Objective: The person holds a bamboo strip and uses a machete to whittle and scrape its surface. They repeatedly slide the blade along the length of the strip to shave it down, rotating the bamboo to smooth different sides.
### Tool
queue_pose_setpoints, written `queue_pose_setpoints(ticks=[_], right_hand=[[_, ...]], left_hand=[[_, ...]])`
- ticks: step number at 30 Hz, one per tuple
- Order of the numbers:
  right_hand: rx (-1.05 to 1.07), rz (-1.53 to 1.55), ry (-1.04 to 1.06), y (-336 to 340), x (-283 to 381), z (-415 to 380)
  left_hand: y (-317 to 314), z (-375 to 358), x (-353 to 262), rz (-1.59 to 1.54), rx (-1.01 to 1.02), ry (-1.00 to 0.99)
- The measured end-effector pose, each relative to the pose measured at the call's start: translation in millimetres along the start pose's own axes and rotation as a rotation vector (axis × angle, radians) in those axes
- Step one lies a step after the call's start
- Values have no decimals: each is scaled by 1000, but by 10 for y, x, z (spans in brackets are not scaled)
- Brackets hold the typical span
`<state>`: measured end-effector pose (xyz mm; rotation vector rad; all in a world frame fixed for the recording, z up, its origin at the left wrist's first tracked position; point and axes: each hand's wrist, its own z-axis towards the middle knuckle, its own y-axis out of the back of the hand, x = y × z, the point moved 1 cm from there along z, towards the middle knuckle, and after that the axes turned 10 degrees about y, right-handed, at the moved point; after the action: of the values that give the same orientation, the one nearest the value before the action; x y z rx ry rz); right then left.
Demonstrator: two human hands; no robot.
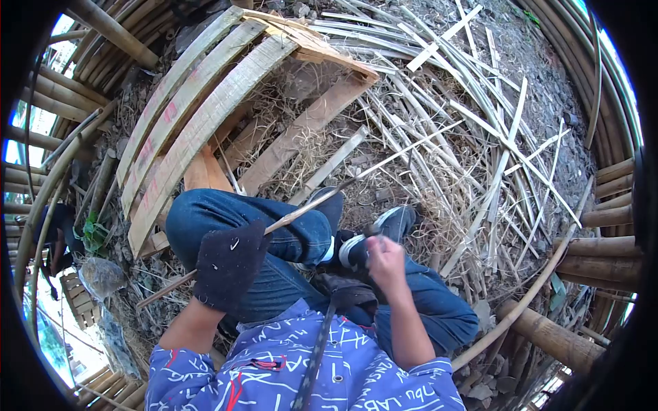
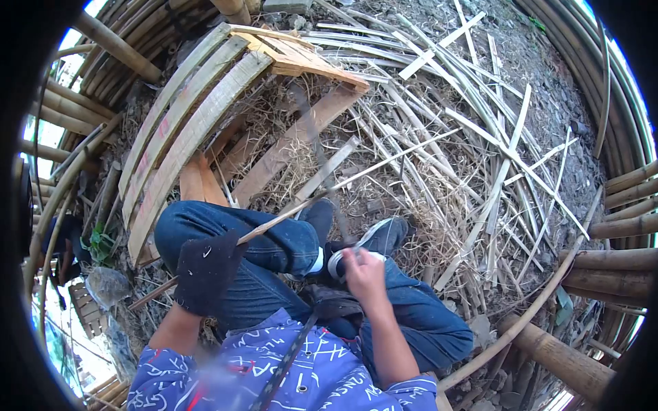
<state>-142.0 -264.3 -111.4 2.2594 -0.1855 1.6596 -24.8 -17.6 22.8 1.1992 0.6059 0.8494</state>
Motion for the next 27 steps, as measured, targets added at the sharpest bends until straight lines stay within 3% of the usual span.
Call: queue_pose_setpoints(ticks=[4, 6, 7, 9, 13, 15, 20, 22, 27], right_hand=[[142, -155, 116, -277, 282, -93], [165, -217, 124, -282, 319, -15], [125, -238, 83, -207, 240, 78], [134, -314, 120, -80, 237, 112], [109, -445, 225, -90, 189, 150], [105, -455, 231, -87, 114, 149], [80, -473, 234, -86, 107, 143], [77, -531, 228, -25, 72, 120], [-194, -308, -44, 511, -644, 204]], left_hand=[[22, 49, -8, 33, 57, 5], [-6, 34, 44, -82, 246, 100], [1, 66, 41, -78, 245, 100], [38, 143, -13, -115, -31, -15], [48, 97, -21, -86, 59, 44], [-6, 7, 4, 77, 69, -14], [-30, -1, 42, 45, -21, -37], [-2, 2, 44, 19, -28, -31], [-18, -19, 92, -66, 49, 37]])
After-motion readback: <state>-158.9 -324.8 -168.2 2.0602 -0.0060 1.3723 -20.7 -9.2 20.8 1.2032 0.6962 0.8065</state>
